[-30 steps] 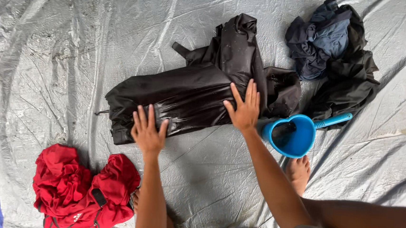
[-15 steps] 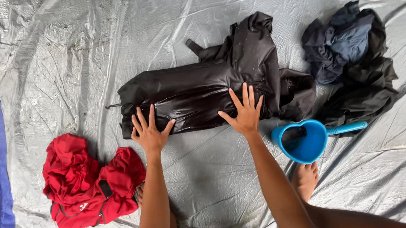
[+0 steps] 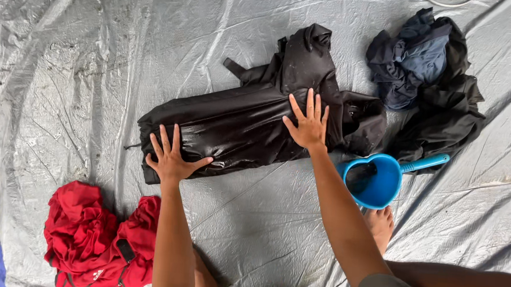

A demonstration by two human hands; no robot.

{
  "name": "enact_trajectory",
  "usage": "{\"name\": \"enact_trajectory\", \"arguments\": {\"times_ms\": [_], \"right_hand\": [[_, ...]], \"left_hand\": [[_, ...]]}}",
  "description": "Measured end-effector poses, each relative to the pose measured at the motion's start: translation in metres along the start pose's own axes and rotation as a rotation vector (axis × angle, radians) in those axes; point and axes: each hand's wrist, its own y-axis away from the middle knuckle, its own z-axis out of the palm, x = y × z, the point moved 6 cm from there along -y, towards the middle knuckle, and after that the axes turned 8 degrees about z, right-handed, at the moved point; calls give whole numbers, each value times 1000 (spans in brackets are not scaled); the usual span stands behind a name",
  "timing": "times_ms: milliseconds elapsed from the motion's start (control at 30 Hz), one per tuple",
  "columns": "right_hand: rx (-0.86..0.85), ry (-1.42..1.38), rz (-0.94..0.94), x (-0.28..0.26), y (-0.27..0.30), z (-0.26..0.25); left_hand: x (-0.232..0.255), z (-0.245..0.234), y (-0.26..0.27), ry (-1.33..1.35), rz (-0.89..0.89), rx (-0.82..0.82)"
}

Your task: The person washes a black jacket by hand on a tarp. They use a blue scoop to apply soapy water and scrub the jacket with a brush, focusing on different sections of the garment.

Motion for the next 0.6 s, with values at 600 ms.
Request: {"name": "enact_trajectory", "arguments": {"times_ms": [600], "right_hand": [[475,178,-177,36,80,-3]], "left_hand": [[43,47,45,-122,407,118]]}}
